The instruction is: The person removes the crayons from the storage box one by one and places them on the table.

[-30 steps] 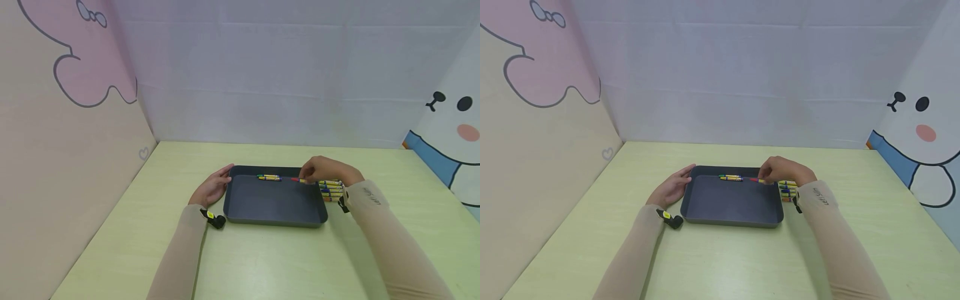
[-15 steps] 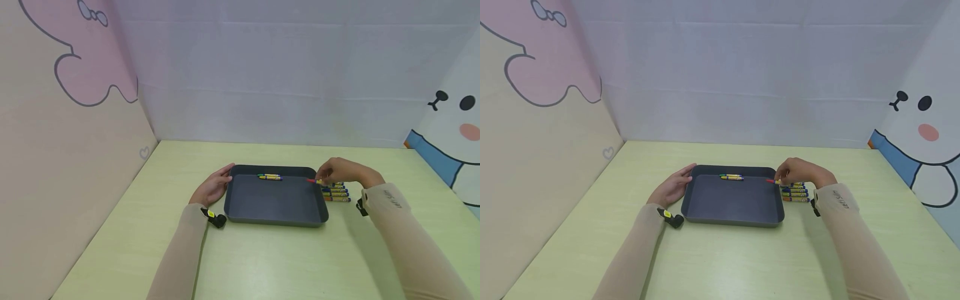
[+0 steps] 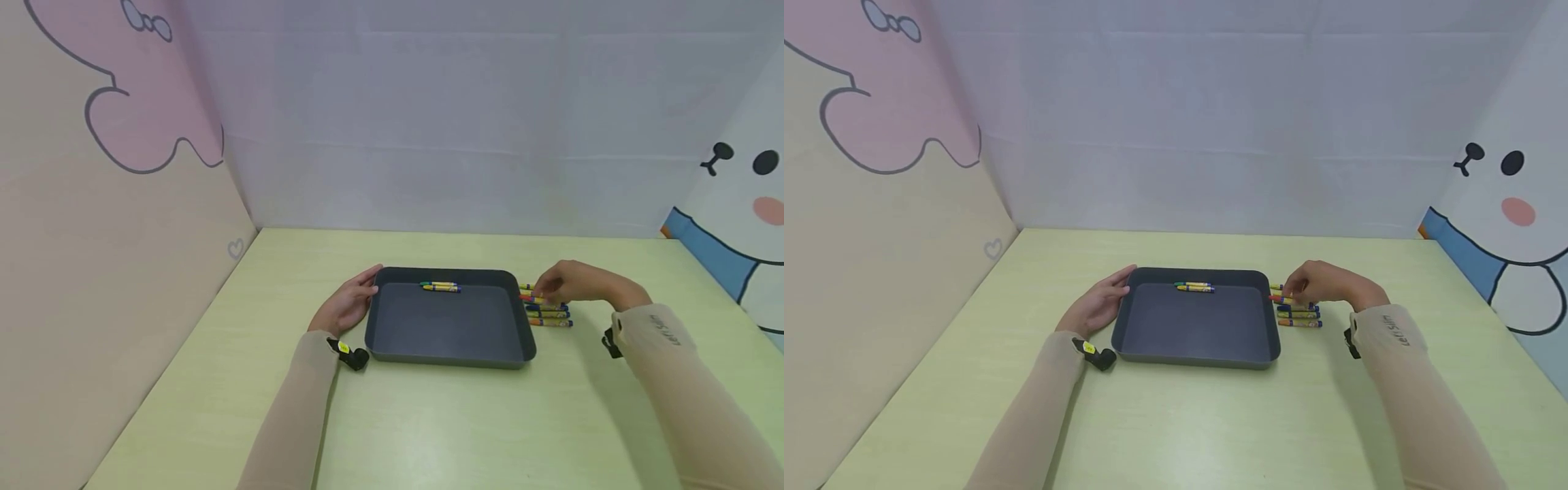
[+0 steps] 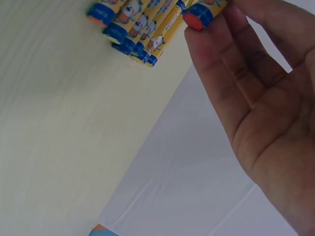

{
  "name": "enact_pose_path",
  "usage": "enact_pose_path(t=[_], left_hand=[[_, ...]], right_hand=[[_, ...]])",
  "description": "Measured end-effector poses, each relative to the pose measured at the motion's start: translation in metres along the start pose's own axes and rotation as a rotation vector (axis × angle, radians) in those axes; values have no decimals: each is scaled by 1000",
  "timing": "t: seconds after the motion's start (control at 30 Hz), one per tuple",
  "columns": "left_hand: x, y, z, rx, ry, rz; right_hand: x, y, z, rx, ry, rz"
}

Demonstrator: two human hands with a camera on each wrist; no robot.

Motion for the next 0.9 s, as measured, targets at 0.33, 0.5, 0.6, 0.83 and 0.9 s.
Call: enact_pose_path(t=[0.33,0.5,0.6,0.83,0.9], left_hand=[[-2,0,-1,11,-2,-9],[-2,0,-2,11,-7,-7],[-3,0,-2,10,-7,-11],[-2,1,-2,10,-16,-14],[-2,2,-2,11,-16,-14]], right_hand=[[-6,-8,-10,-29,25,40],[-12,-11,-13,-32,54,65],[-15,-11,-14,-45,55,72],[-20,-11,-18,-66,76,97],[-21,-11,-18,-64,83,95]])
Point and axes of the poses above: each hand's wrist, its own y-axis towards the middle knuckle, its own x-axis out of the back of the hand, z = x × y, the point moved 3 cm from there along y, towards the middle knuckle, and after that the axes turned 3 degrees about -z, right-handed, at the moved point
